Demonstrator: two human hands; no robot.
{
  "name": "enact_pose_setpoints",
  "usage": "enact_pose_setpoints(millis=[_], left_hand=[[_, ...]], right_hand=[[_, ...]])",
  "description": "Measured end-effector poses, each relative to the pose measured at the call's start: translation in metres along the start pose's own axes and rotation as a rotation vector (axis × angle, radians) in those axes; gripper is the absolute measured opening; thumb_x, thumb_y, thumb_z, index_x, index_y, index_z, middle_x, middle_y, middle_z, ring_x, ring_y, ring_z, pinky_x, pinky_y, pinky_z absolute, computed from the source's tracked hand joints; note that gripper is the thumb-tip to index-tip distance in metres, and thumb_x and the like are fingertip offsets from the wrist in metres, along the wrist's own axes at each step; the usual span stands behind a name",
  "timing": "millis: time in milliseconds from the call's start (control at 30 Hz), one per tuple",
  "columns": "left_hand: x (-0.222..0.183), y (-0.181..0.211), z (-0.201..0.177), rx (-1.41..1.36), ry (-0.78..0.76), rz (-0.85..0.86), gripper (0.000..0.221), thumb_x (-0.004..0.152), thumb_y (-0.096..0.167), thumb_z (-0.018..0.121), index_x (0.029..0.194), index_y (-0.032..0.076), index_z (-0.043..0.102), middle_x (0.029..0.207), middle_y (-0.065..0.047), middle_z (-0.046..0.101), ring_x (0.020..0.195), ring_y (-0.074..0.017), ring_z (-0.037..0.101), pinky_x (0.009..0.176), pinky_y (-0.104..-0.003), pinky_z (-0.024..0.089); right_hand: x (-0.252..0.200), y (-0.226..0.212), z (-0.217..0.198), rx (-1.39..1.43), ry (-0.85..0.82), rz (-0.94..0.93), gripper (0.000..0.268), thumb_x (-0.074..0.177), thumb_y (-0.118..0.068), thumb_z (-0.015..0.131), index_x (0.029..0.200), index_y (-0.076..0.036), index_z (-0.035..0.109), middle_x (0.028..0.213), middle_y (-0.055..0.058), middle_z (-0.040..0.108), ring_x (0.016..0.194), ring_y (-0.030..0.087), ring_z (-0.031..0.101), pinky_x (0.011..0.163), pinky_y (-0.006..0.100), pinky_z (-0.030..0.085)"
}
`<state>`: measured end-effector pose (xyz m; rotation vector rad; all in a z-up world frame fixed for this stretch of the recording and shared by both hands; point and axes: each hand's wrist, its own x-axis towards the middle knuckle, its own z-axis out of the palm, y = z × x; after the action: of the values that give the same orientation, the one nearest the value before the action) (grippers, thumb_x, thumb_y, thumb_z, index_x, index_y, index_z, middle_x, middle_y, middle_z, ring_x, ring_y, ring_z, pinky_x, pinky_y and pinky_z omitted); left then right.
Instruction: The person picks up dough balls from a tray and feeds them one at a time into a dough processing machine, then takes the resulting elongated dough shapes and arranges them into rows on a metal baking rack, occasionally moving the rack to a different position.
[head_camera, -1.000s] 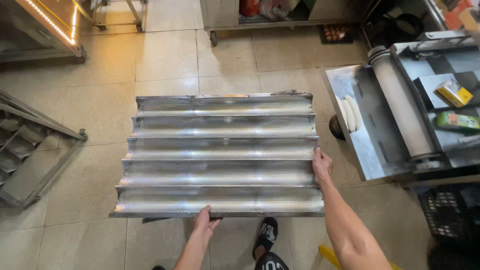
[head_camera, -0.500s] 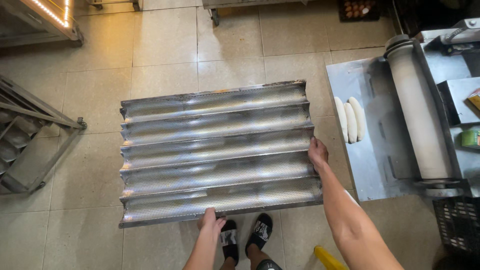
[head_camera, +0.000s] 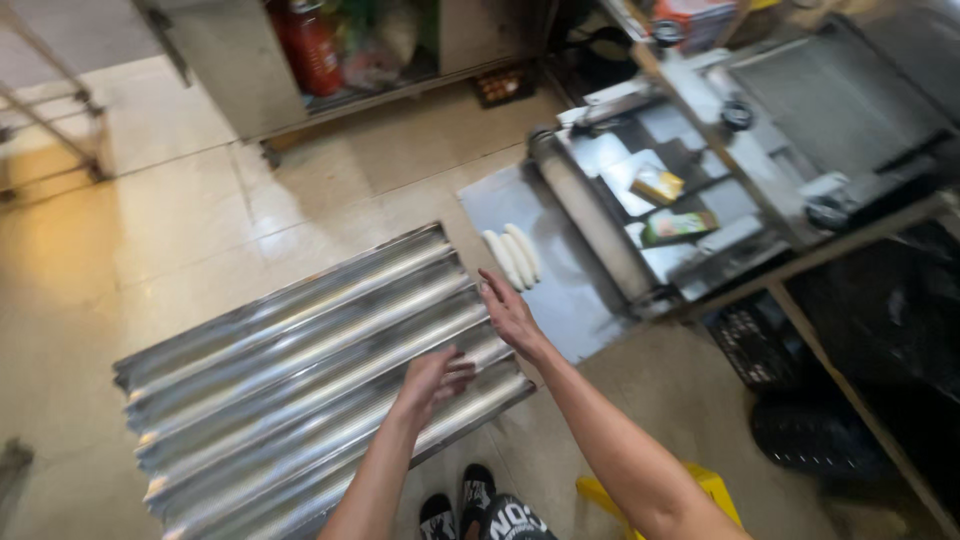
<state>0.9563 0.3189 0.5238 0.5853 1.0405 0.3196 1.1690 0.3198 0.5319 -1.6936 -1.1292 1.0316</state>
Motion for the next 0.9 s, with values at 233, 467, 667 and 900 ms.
enact_pose_setpoints(millis=[233, 467, 667, 900], left_hand=[[0.037, 0.099, 0.210, 0.218, -0.347, 0.217, 0.043, 0.103, 0.031, 0.053, 0.132, 0.003, 0.063, 0.115, -0.015, 0.075, 0.099, -0.0252, 0.076, 0.083, -0.036, 0.062], [0.106, 0.058, 0.295, 0.240, -0.228, 0.164, 0.036, 0.101, 0.031, 0.060, 0.120, 0.003, 0.071, 0.105, -0.012, 0.077, 0.083, -0.0217, 0.076, 0.065, -0.032, 0.059], [0.153, 0.034, 0.224, 0.092, 0.111, 0.189, 0.037, 0.100, 0.029, 0.059, 0.124, 0.003, 0.069, 0.101, -0.012, 0.076, 0.077, -0.0196, 0.074, 0.063, -0.032, 0.059], [0.124, 0.002, 0.118, -0.103, 0.328, 0.147, 0.033, 0.101, 0.023, 0.058, 0.126, 0.002, 0.066, 0.098, -0.011, 0.074, 0.077, -0.0190, 0.072, 0.062, -0.031, 0.058]], right_hand=[[-0.043, -0.063, -0.215, 0.046, 0.287, 0.024, 0.041, 0.104, -0.027, 0.055, 0.139, -0.007, 0.061, 0.120, 0.008, 0.074, 0.106, 0.014, 0.067, 0.084, 0.031, 0.053], [-0.016, 0.027, -0.267, 0.202, 0.127, 0.085, 0.036, 0.102, -0.022, 0.060, 0.131, -0.001, 0.067, 0.110, 0.007, 0.077, 0.095, 0.012, 0.071, 0.081, 0.026, 0.058], [0.086, 0.108, -0.197, 0.092, -0.071, 0.254, 0.039, 0.096, -0.024, 0.066, 0.127, -0.001, 0.071, 0.112, 0.012, 0.078, 0.101, 0.021, 0.073, 0.085, 0.033, 0.056], [0.171, 0.168, -0.097, -0.423, 0.205, 0.249, 0.051, 0.087, -0.041, 0.077, 0.118, -0.002, 0.072, 0.112, 0.023, 0.073, 0.107, 0.038, 0.069, 0.096, 0.046, 0.052]])
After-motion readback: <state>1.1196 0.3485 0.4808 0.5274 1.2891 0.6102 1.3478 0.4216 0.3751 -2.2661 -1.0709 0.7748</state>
